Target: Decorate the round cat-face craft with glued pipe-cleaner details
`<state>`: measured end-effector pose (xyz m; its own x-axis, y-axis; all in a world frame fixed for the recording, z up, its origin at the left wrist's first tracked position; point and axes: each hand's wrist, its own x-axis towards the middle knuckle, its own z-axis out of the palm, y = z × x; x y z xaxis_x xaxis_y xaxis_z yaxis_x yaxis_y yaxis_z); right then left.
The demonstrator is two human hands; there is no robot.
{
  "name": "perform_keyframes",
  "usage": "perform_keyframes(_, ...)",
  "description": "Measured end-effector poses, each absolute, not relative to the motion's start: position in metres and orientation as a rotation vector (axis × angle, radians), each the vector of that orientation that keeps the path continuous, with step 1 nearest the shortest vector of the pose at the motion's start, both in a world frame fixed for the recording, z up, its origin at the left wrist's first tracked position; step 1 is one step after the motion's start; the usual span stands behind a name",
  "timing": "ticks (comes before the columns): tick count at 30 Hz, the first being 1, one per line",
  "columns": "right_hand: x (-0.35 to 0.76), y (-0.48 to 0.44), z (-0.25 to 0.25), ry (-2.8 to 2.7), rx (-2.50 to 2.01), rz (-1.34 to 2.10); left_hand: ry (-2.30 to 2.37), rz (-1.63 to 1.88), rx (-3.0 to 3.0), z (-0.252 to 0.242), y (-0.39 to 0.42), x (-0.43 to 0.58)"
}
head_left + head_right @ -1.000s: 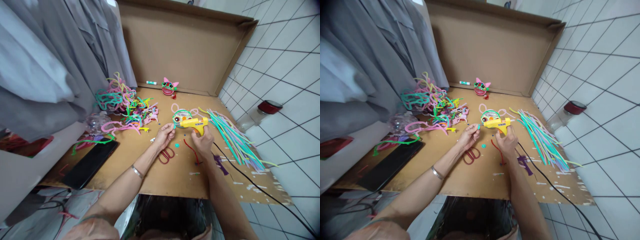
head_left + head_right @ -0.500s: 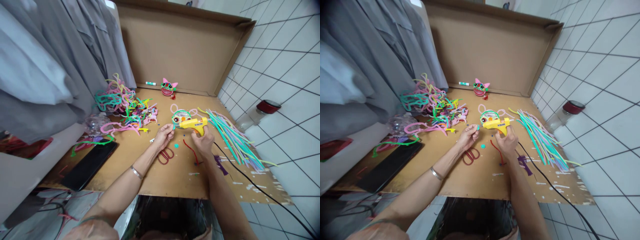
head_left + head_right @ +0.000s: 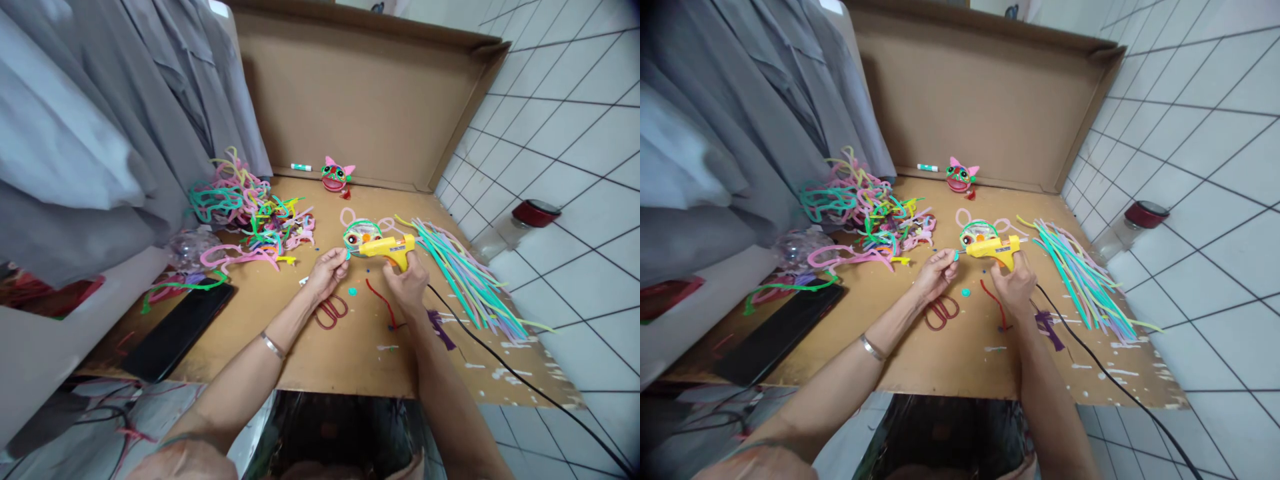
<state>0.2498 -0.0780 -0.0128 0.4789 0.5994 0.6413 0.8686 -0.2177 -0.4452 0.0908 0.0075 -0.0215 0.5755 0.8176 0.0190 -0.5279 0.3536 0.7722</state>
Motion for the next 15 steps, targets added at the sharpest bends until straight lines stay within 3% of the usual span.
perform_keyframes(15,0.2547,-0.0792,-0.0125,-1.228,-1.910,-0.438,0.389,0.878,0.846,-0.0226,0.0081,0.0902)
